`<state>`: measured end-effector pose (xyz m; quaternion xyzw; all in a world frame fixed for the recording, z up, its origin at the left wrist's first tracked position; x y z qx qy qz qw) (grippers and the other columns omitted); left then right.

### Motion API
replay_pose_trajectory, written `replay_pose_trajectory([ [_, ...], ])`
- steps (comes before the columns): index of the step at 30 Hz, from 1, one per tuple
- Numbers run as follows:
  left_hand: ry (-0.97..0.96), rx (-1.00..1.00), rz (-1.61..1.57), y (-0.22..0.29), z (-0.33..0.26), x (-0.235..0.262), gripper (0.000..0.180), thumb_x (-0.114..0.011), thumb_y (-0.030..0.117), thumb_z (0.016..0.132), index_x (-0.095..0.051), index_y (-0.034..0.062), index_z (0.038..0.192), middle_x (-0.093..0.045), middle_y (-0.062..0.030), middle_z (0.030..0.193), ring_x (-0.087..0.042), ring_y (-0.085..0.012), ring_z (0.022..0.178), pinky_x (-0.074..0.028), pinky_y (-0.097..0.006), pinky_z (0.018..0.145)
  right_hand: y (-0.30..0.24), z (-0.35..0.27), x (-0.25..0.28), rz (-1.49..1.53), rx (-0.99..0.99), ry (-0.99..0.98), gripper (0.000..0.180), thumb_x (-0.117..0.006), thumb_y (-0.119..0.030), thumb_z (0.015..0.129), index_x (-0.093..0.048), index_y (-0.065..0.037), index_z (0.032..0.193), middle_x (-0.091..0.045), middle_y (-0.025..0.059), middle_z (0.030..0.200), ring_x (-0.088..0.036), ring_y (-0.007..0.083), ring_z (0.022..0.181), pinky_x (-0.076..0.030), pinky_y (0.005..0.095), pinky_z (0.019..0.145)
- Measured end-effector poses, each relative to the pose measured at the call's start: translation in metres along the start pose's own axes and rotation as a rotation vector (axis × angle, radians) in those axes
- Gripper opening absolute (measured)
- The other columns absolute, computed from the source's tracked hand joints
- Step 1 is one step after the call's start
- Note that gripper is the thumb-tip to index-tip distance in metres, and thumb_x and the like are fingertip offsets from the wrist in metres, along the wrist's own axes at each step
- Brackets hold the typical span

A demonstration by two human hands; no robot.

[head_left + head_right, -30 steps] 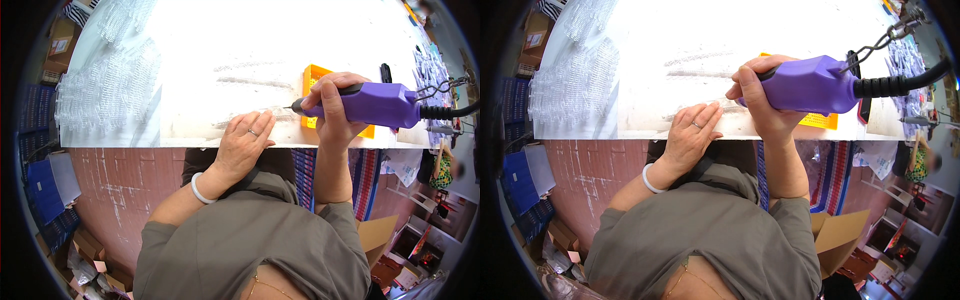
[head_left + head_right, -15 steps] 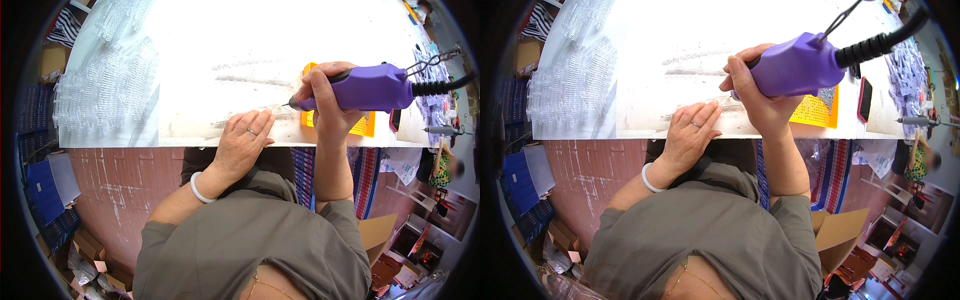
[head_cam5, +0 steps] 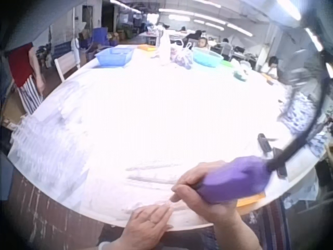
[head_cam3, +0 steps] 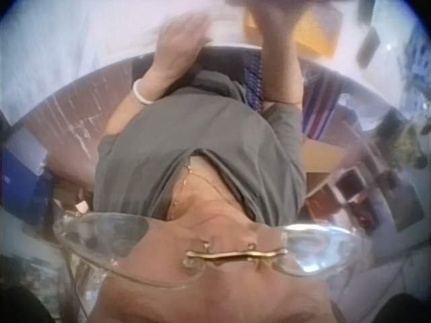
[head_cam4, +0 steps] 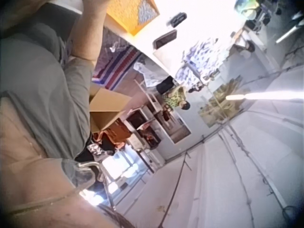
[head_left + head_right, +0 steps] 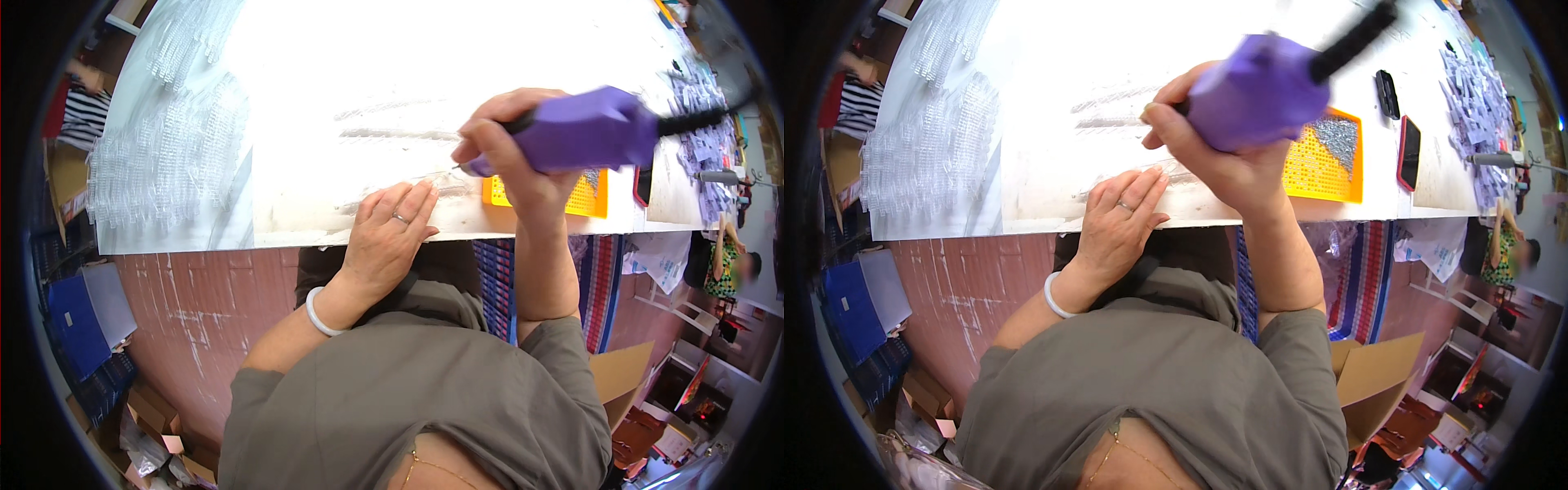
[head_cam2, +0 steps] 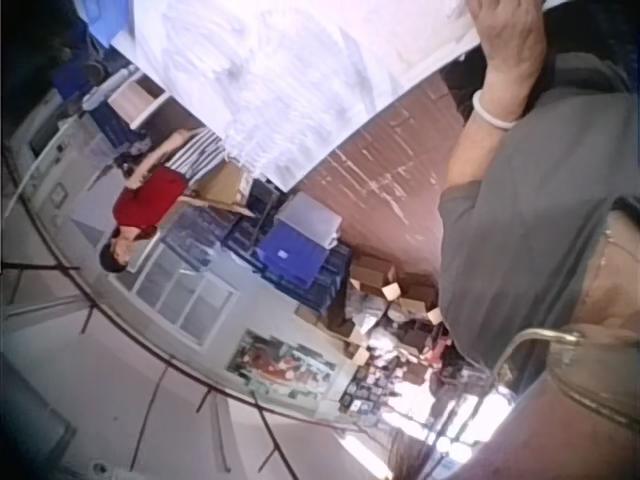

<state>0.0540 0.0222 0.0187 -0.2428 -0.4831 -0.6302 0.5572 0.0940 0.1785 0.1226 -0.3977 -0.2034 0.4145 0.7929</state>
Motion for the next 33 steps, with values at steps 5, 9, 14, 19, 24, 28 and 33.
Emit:
replay_pose_trajectory([
  [5, -0.011, 0.016, -0.033, -0.001, -0.001, 0.000, 0.046, -0.067, 0.013, 0.081, -0.058, 0.0035, 0.125, -0.054, -0.0049, 0.132, -0.050, -0.0224, 0.118, -0.039, -0.039, 0.097, -0.022, 0.010, 0.039, 0.067, 0.111, 0.293, 0.010, -0.068, 0.003, 0.084, -0.062, 0.002, 0.092, -0.067, 0.0131, 0.077, -0.067, 0.0162, 0.059, -0.055, 0.0244, 0.053],
  [9, 0.001, 0.067, -0.069, -0.004, -0.007, -0.001, 0.046, -0.067, 0.010, 0.081, -0.057, 0.0029, 0.125, -0.053, -0.0071, 0.132, -0.050, -0.0238, 0.117, -0.039, -0.040, 0.097, -0.009, -0.006, 0.061, -0.089, 0.009, 0.395, 0.008, -0.068, 0.001, 0.086, -0.063, 0.001, 0.092, -0.068, 0.0124, 0.077, -0.067, 0.0152, 0.058, -0.054, 0.0238, 0.054],
  [14, -0.007, -0.011, -0.018, -0.002, -0.005, 0.004, 0.046, -0.068, 0.012, 0.080, -0.059, 0.0043, 0.124, -0.055, -0.0068, 0.131, -0.050, -0.0254, 0.118, -0.038, -0.040, 0.098, -0.002, -0.018, 0.065, -0.134, -0.021, 0.421, 0.007, -0.066, 0.003, 0.087, -0.062, 0.000, 0.092, -0.068, 0.0108, 0.076, -0.067, 0.0142, 0.060, -0.055, 0.0236, 0.058],
  [19, -0.067, 0.057, 0.124, 0.005, -0.005, 0.011, 0.046, -0.068, 0.016, 0.082, -0.060, 0.0095, 0.126, -0.055, -0.0012, 0.135, -0.049, -0.0229, 0.119, -0.035, -0.038, 0.098, 0.000, -0.019, 0.065, -0.177, -0.031, 0.434, 0.008, -0.064, 0.003, 0.087, -0.059, 0.000, 0.092, -0.065, 0.0113, 0.079, -0.064, 0.0149, 0.059, -0.053, 0.0245, 0.059],
  [24, -0.083, 0.054, 0.153, 0.004, -0.007, 0.009, 0.048, -0.068, 0.019, 0.083, -0.058, 0.0121, 0.129, -0.054, 0.0007, 0.137, -0.049, -0.0219, 0.119, -0.034, -0.037, 0.098, 0.004, -0.020, 0.066, -0.131, -0.020, 0.427, 0.008, -0.066, 0.004, 0.086, -0.062, 0.000, 0.092, -0.067, 0.0104, 0.076, -0.068, 0.0142, 0.062, -0.055, 0.0239, 0.058],
  [28, -0.082, 0.054, 0.161, 0.003, -0.009, 0.008, 0.049, -0.068, 0.019, 0.083, -0.058, 0.0128, 0.130, -0.053, 0.0010, 0.138, -0.048, -0.0213, 0.120, -0.034, -0.037, 0.098, 0.004, -0.020, 0.064, -0.114, -0.017, 0.429, 0.009, -0.066, 0.004, 0.086, -0.062, 0.000, 0.093, -0.067, 0.0105, 0.076, -0.068, 0.0143, 0.062, -0.056, 0.0240, 0.058],
  [33, -0.081, 0.056, 0.165, 0.003, -0.009, 0.008, 0.049, -0.068, 0.018, 0.082, -0.058, 0.0126, 0.130, -0.053, 0.0009, 0.138, -0.048, -0.0210, 0.121, -0.034, -0.037, 0.098, 0.006, -0.020, 0.064, -0.136, -0.035, 0.424, 0.009, -0.065, 0.004, 0.087, -0.061, 0.000, 0.093, -0.067, 0.0101, 0.075, -0.067, 0.0140, 0.061, -0.055, 0.0237, 0.058],
])
Point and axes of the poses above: each hand's wrist, its own z-axis towards the middle knuckle, its own x-axis out of the back of the hand, y = z × x, the point moved 4 cm from there along z, towards the middle knuckle
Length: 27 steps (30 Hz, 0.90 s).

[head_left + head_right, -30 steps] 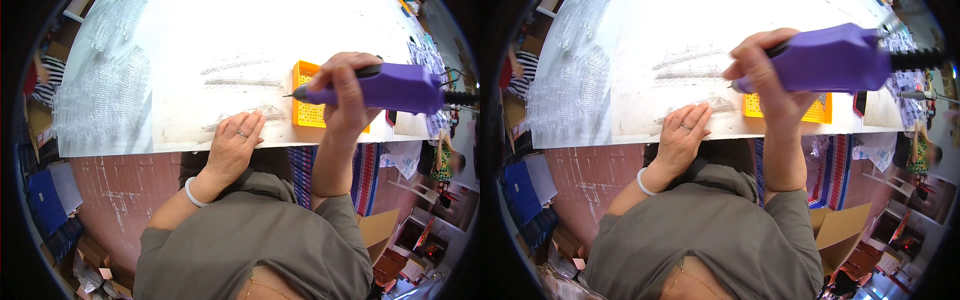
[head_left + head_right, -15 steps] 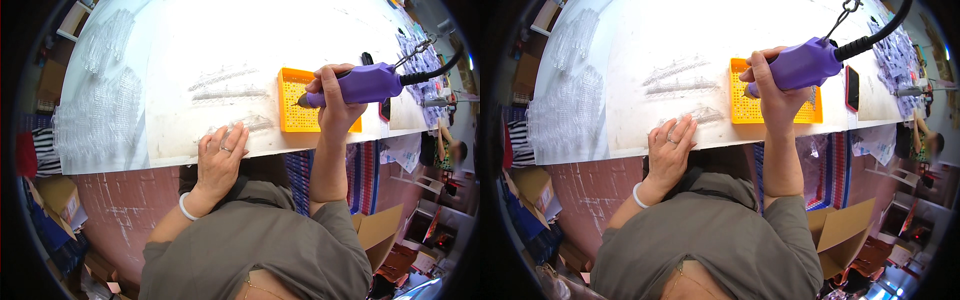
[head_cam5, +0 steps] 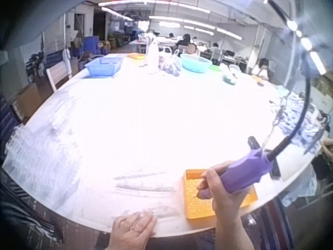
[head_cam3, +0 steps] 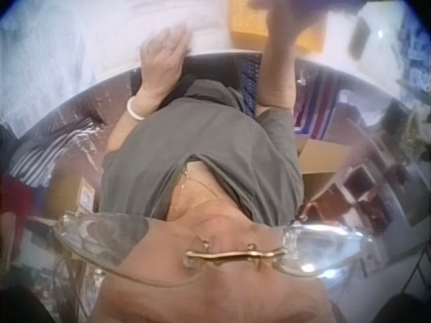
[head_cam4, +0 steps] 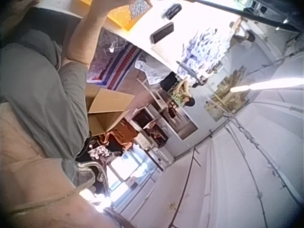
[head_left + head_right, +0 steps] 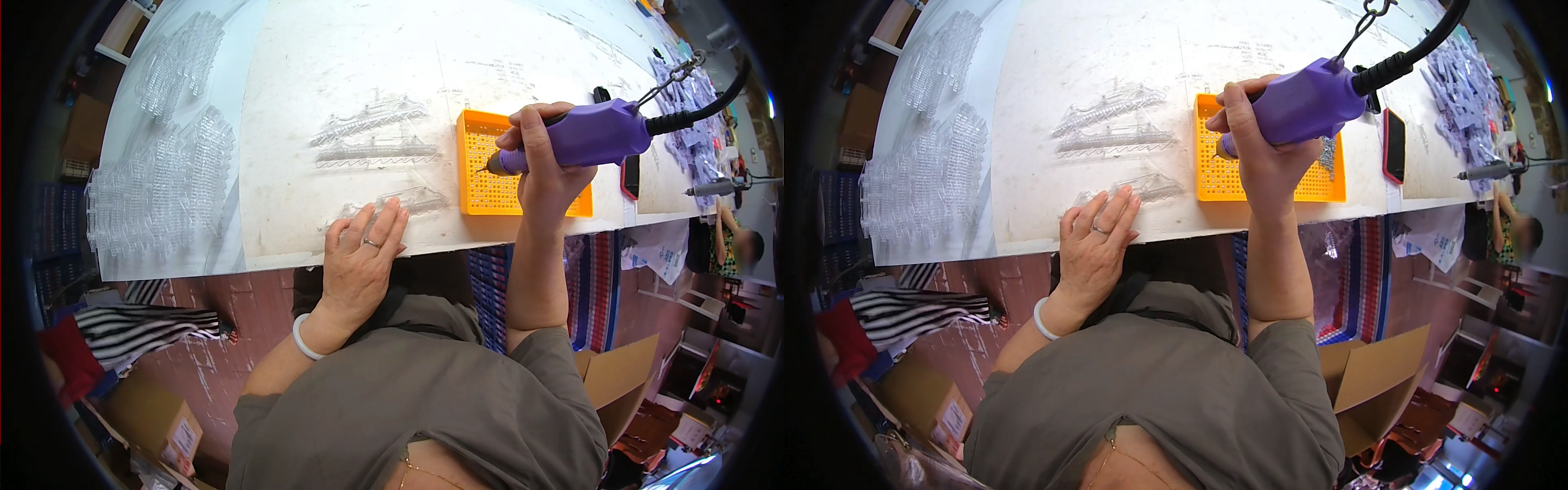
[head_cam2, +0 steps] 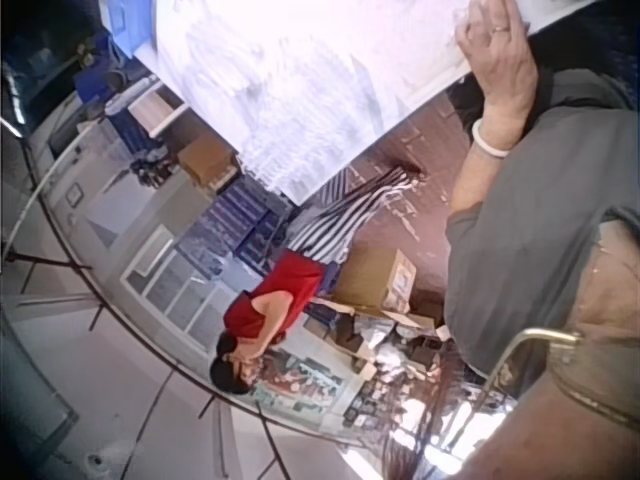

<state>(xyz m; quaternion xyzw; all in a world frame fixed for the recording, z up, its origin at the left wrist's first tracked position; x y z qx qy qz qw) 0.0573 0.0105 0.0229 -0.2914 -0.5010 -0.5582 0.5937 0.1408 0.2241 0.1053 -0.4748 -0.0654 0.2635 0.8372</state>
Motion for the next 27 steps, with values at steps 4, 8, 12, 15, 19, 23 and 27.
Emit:
replay_pose_trajectory([
  [4, -0.002, -0.004, -0.002, 0.000, 0.000, 0.000, 0.049, -0.068, 0.017, 0.082, -0.058, 0.0121, 0.130, -0.053, 0.0008, 0.138, -0.048, -0.0210, 0.121, -0.034, -0.037, 0.098, 0.000, 0.000, -0.001, -0.012, -0.003, 0.021, 0.008, -0.065, 0.004, 0.087, -0.061, 0.000, 0.092, -0.067, 0.0096, 0.075, -0.067, 0.0137, 0.061, -0.054, 0.0232, 0.056],
  [8, 0.012, 0.001, -0.008, 0.000, 0.000, 0.001, 0.049, -0.068, 0.017, 0.082, -0.057, 0.0118, 0.130, -0.054, 0.0008, 0.138, -0.048, -0.0208, 0.121, -0.034, -0.037, 0.098, -0.001, 0.001, -0.001, -0.004, -0.020, -0.076, 0.006, -0.066, 0.003, 0.087, -0.061, 0.000, 0.090, -0.066, 0.0090, 0.073, -0.066, 0.0134, 0.060, -0.054, 0.0227, 0.054],
  [12, 0.023, 0.005, -0.013, 0.000, -0.001, 0.000, 0.048, -0.068, 0.017, 0.082, -0.058, 0.0115, 0.129, -0.054, 0.0009, 0.137, -0.048, -0.0208, 0.121, -0.034, -0.037, 0.098, -0.002, 0.000, -0.007, -0.042, -0.075, -0.117, 0.007, -0.064, 0.004, 0.086, -0.059, 0.000, 0.088, -0.063, 0.0097, 0.071, -0.062, 0.0154, 0.057, -0.051, 0.0251, 0.056],
  [15, 0.038, 0.009, -0.026, -0.002, -0.001, 0.002, 0.047, -0.068, 0.017, 0.083, -0.058, 0.0114, 0.128, -0.054, 0.0006, 0.136, -0.048, -0.0212, 0.120, -0.033, -0.038, 0.098, -0.006, 0.002, -0.007, -0.061, -0.032, -0.059, 0.006, -0.063, 0.004, 0.086, -0.058, 0.000, 0.088, -0.062, 0.0103, 0.073, -0.062, 0.0151, 0.057, -0.051, 0.0252, 0.056],
  [19, 0.084, 0.011, -0.205, -0.006, 0.004, 0.007, 0.045, -0.071, 0.015, 0.080, -0.061, 0.0087, 0.124, -0.056, -0.0041, 0.133, -0.050, -0.0240, 0.116, -0.037, -0.039, 0.095, -0.027, 0.003, -0.004, 0.117, 0.021, 0.007, 0.005, -0.063, 0.005, 0.085, -0.060, 0.003, 0.090, -0.065, 0.0122, 0.075, -0.063, 0.0152, 0.056, -0.053, 0.0244, 0.054],
  [23, 0.203, 0.070, -0.454, -0.009, 0.018, 0.021, 0.042, -0.075, 0.010, 0.076, -0.064, 0.0056, 0.117, -0.059, -0.0074, 0.123, -0.054, -0.0271, 0.108, -0.043, -0.038, 0.089, -0.053, -0.002, -0.020, 0.182, 0.047, -0.024, 0.009, -0.058, -0.002, 0.089, -0.055, -0.002, 0.097, -0.058, 0.0105, 0.077, -0.052, 0.0141, 0.053, -0.046, 0.0241, 0.051],
  [27, 0.287, 0.152, -0.654, -0.015, 0.029, 0.023, 0.033, -0.078, 0.008, 0.073, -0.069, 0.0044, 0.104, -0.061, -0.0080, 0.117, -0.055, -0.0262, 0.100, -0.047, -0.036, 0.084, -0.063, -0.012, -0.040, 0.387, 0.056, -0.123, 0.012, -0.056, -0.002, 0.090, -0.049, -0.003, 0.099, -0.057, 0.0129, 0.077, -0.051, 0.0150, 0.048, -0.047, 0.0247, 0.045],
])
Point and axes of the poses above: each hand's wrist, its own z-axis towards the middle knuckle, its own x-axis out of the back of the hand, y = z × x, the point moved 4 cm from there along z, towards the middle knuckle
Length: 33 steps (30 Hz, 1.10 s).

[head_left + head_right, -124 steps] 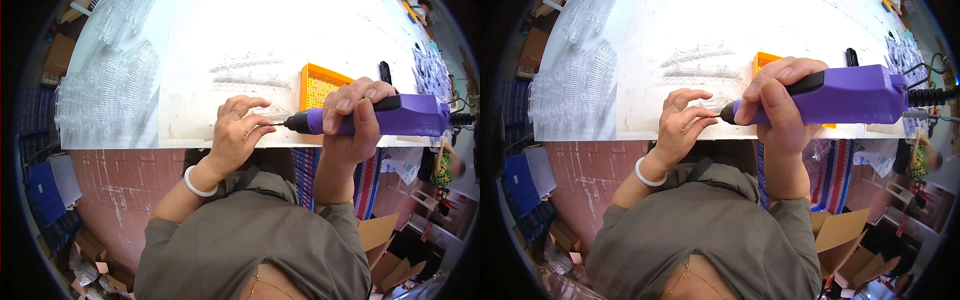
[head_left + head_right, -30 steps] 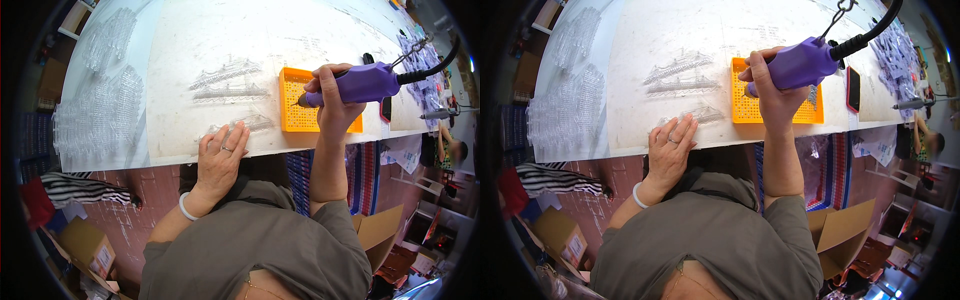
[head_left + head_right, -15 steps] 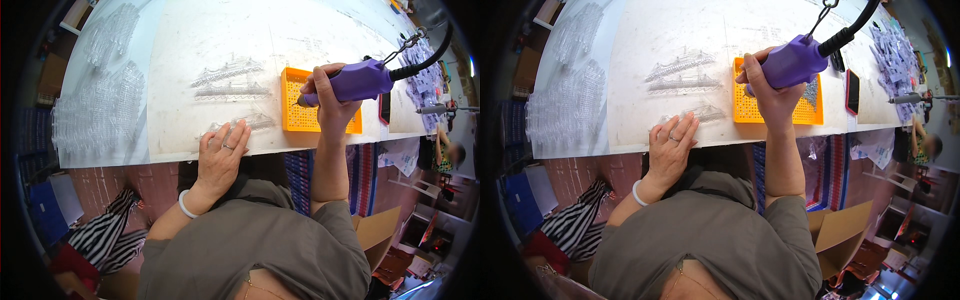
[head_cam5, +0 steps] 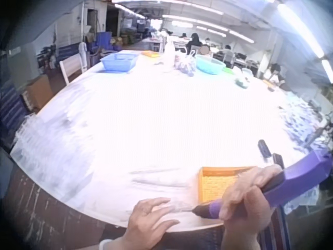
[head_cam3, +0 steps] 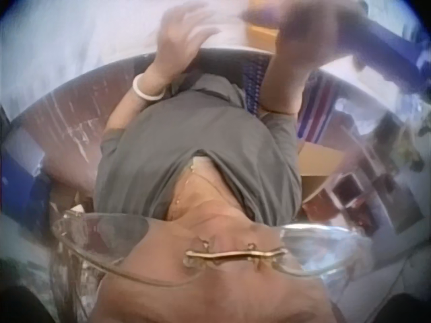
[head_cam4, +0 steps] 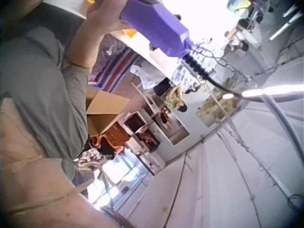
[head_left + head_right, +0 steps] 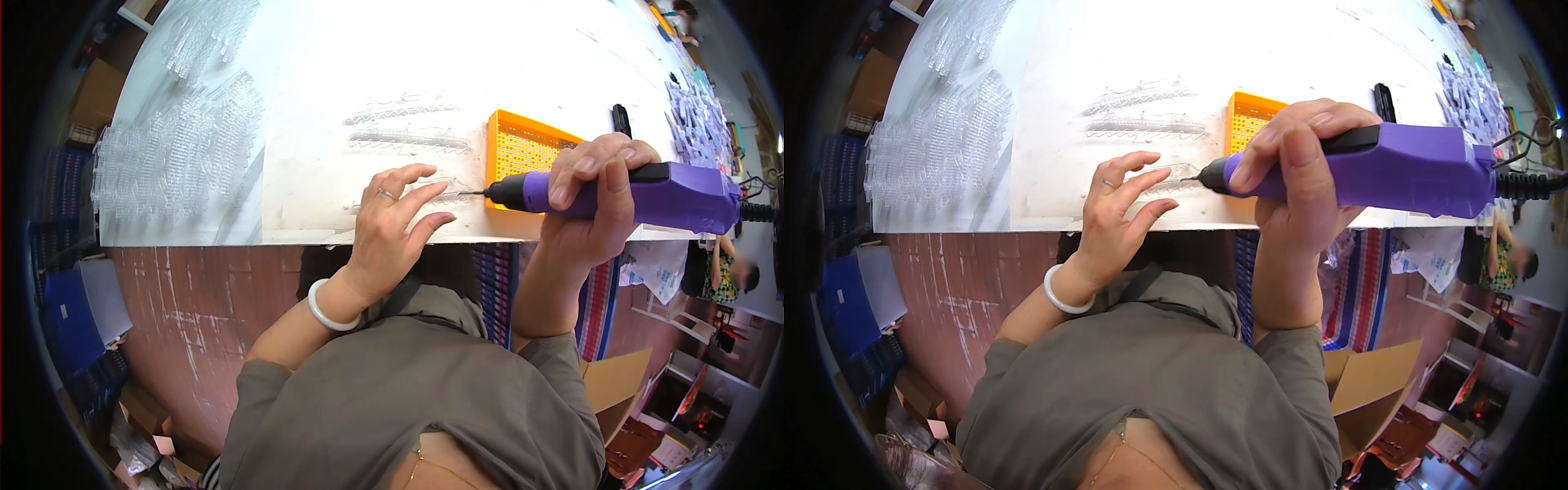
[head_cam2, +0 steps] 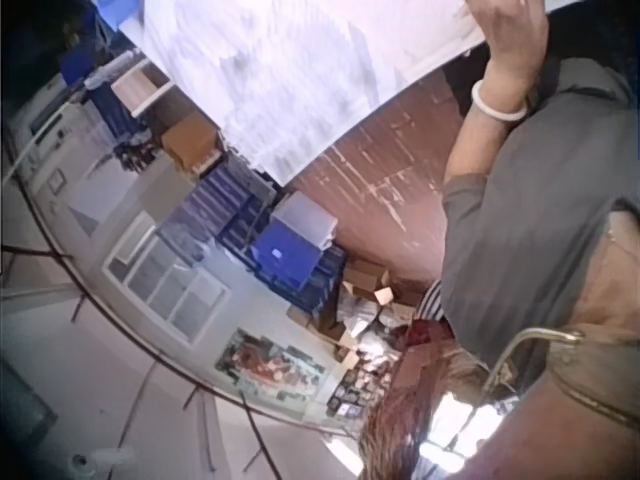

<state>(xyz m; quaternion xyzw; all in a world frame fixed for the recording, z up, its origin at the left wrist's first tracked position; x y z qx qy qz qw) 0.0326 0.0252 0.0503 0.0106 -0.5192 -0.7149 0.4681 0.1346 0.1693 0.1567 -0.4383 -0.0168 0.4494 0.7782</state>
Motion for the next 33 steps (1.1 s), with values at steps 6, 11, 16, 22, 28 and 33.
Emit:
replay_pose_trajectory([
  [6, 0.038, 0.033, -0.048, -0.013, -0.010, 0.006, 0.016, -0.078, 0.004, 0.071, -0.070, 0.0049, 0.084, -0.066, -0.0042, 0.096, -0.057, -0.0233, 0.093, -0.046, -0.036, 0.081, 0.019, -0.015, -0.022, 0.125, -0.095, -0.109, 0.021, -0.062, 0.002, 0.087, -0.045, -0.002, 0.099, -0.059, 0.0171, 0.075, -0.057, 0.0183, 0.047, -0.050, 0.0260, 0.042],
  [11, 0.079, -0.126, 0.120, -0.010, -0.026, 0.014, 0.015, -0.079, 0.006, 0.069, -0.067, 0.0069, 0.079, -0.066, -0.0012, 0.088, -0.059, -0.0217, 0.085, -0.041, -0.033, 0.074, 0.028, -0.025, -0.034, 0.168, -0.218, -0.144, 0.021, -0.062, 0.004, 0.086, -0.046, -0.002, 0.099, -0.061, 0.0163, 0.074, -0.059, 0.0184, 0.050, -0.052, 0.0264, 0.044],
  [16, 0.035, -0.079, 0.158, -0.016, -0.030, 0.017, 0.028, -0.078, 0.011, 0.071, -0.069, 0.0049, 0.097, -0.067, -0.0048, 0.104, -0.060, -0.0242, 0.096, -0.045, -0.037, 0.084, 0.035, -0.022, -0.042, 0.029, -0.197, -0.147, 0.016, -0.063, 0.007, 0.084, -0.050, 0.000, 0.091, -0.062, 0.0153, 0.073, -0.063, 0.0174, 0.053, -0.053, 0.0250, 0.046],
  [22, -0.066, -0.180, 0.386, -0.025, -0.041, 0.009, 0.039, -0.073, 0.016, 0.077, -0.066, 0.0006, 0.112, -0.063, -0.0076, 0.120, -0.057, -0.0242, 0.111, -0.045, -0.038, 0.092, 0.050, -0.018, -0.044, -0.161, -0.064, -0.170, 0.019, -0.058, 0.008, 0.085, -0.050, -0.002, 0.099, -0.059, 0.0133, 0.075, -0.057, 0.0177, 0.049, -0.048, 0.0247, 0.045],
  [28, -0.068, -0.187, 0.389, -0.026, -0.041, 0.010, 0.039, -0.072, 0.014, 0.078, -0.065, 0.0015, 0.114, -0.063, -0.0068, 0.121, -0.056, -0.0233, 0.112, -0.045, -0.038, 0.093, 0.059, -0.019, -0.044, -0.167, -0.051, -0.206, 0.019, -0.059, 0.009, 0.086, -0.051, -0.001, 0.099, -0.060, 0.0142, 0.074, -0.059, 0.0181, 0.050, -0.050, 0.0261, 0.048],
  [33, -0.068, -0.175, 0.367, -0.027, -0.040, 0.011, 0.039, -0.073, 0.013, 0.077, -0.065, 0.0016, 0.115, -0.063, -0.0065, 0.120, -0.056, -0.0233, 0.112, -0.045, -0.037, 0.094, 0.063, -0.020, -0.046, -0.162, -0.070, -0.224, 0.019, -0.060, 0.009, 0.085, -0.052, -0.001, 0.099, -0.061, 0.0143, 0.075, -0.060, 0.0179, 0.052, -0.051, 0.0258, 0.048],
])
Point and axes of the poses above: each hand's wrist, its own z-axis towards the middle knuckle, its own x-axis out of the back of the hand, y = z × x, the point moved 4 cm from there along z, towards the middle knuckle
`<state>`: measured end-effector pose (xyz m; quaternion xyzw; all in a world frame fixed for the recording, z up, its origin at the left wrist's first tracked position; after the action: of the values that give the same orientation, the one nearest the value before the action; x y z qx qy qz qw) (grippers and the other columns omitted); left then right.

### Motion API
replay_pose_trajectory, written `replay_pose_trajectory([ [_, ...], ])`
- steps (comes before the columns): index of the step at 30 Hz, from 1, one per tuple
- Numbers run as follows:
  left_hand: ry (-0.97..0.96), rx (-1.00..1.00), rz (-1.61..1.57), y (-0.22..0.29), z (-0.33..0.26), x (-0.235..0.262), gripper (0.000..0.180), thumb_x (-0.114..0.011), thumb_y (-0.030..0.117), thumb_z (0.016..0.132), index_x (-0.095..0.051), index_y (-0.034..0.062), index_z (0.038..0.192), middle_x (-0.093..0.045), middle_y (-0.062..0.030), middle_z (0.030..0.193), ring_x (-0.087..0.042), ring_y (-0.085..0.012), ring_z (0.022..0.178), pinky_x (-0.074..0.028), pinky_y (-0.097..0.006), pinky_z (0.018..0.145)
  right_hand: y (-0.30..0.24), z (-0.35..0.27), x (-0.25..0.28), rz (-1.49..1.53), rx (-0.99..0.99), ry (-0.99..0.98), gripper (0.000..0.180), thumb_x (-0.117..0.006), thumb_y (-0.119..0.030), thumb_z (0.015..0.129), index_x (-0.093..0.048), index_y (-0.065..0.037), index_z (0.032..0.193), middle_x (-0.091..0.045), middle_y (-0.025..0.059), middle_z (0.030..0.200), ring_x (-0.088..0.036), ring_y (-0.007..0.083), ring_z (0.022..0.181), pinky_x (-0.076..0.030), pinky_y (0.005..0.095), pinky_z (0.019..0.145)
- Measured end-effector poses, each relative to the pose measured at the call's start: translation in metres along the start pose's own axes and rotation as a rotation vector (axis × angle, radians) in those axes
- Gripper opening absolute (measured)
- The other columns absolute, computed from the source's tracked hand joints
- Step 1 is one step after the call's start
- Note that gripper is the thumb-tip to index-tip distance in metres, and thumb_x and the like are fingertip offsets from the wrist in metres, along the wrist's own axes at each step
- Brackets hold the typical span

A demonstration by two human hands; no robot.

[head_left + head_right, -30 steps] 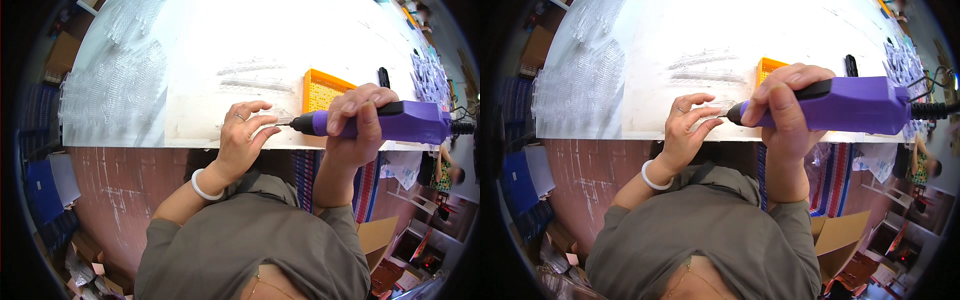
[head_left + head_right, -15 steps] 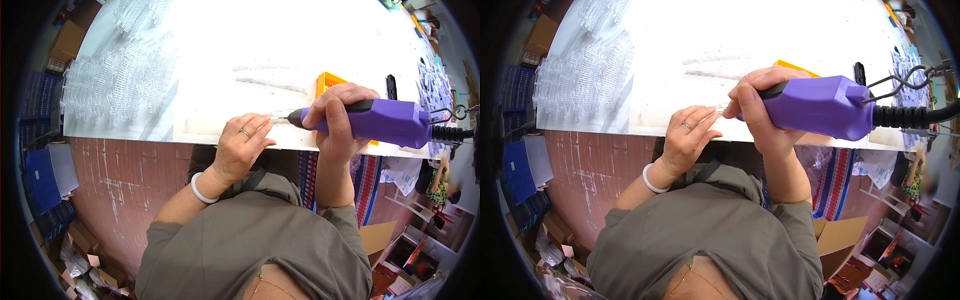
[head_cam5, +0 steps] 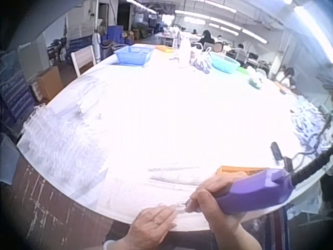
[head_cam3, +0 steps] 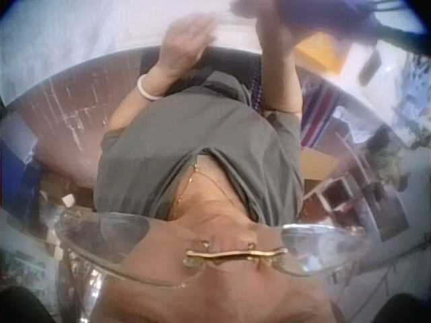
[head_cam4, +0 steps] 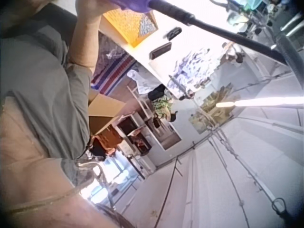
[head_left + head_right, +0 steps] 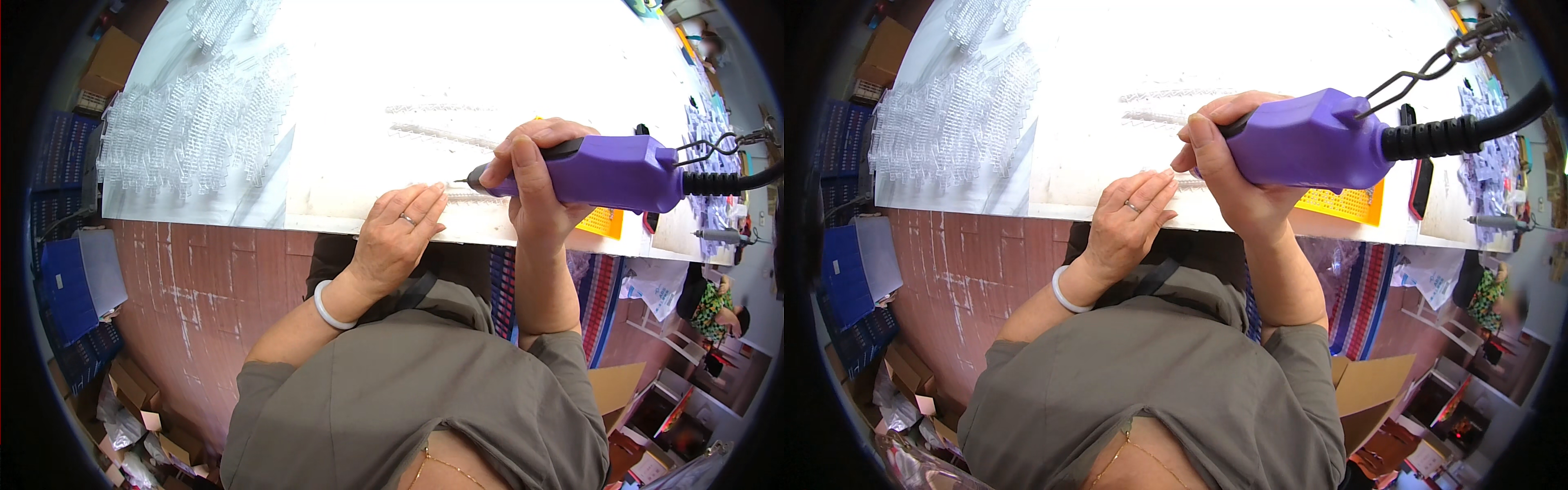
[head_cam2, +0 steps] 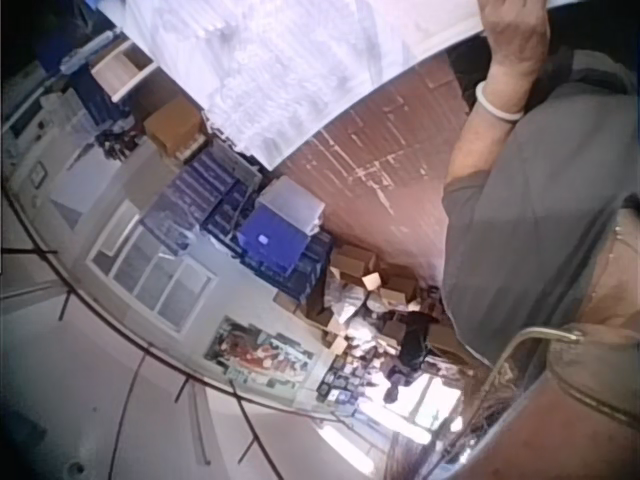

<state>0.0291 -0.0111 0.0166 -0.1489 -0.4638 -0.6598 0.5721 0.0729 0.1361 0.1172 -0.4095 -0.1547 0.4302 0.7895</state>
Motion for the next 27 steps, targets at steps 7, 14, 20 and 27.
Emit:
replay_pose_trajectory([
  [7, 0.009, 0.001, -0.018, 0.000, 0.000, 0.000, 0.040, -0.073, 0.011, 0.077, -0.065, 0.0012, 0.115, -0.063, -0.0069, 0.119, -0.057, -0.0237, 0.112, -0.045, -0.038, 0.093, 0.004, 0.000, -0.003, 0.011, 0.003, 0.006, 0.018, -0.061, 0.009, 0.085, -0.053, -0.001, 0.098, -0.062, 0.0148, 0.076, -0.061, 0.0176, 0.053, -0.052, 0.0259, 0.047],
  [14, -0.002, -0.019, -0.018, -0.001, -0.001, -0.001, 0.041, -0.070, 0.010, 0.077, -0.062, -0.0017, 0.115, -0.062, -0.0113, 0.121, -0.056, -0.0259, 0.114, -0.045, -0.038, 0.094, 0.009, 0.001, -0.009, -0.031, -0.061, -0.055, 0.017, -0.062, 0.010, 0.084, -0.055, 0.001, 0.097, -0.063, 0.0153, 0.076, -0.062, 0.0166, 0.053, -0.052, 0.0253, 0.047],
  [20, 0.017, -0.026, -0.004, -0.002, -0.002, -0.003, 0.040, -0.070, 0.010, 0.078, -0.062, -0.0016, 0.115, -0.061, -0.0111, 0.121, -0.056, -0.0257, 0.113, -0.046, -0.038, 0.093, 0.013, 0.002, -0.014, 0.058, -0.218, -0.032, 0.014, -0.069, 0.008, 0.081, -0.058, 0.001, 0.088, -0.063, 0.0067, 0.075, -0.064, 0.0117, 0.060, -0.054, 0.0230, 0.054],
  [27, 0.025, -0.019, 0.009, 0.001, -0.001, -0.003, 0.040, -0.070, 0.010, 0.078, -0.062, -0.0018, 0.115, -0.062, -0.0112, 0.120, -0.057, -0.0256, 0.112, -0.046, -0.038, 0.091, 0.013, 0.011, -0.015, 0.169, -0.231, -0.086, 0.013, -0.067, 0.010, 0.081, -0.058, 0.002, 0.087, -0.065, 0.0087, 0.077, -0.066, 0.0141, 0.063, -0.055, 0.0240, 0.055],
])
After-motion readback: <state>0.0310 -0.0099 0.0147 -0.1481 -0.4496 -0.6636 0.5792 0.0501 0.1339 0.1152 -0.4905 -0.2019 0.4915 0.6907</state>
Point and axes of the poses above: each hand's wrist, its own z-axis towards the middle knuckle, its own x-axis out of the back of the hand, y = z × x, the point moved 4 cm from there along z, towards the middle knuckle
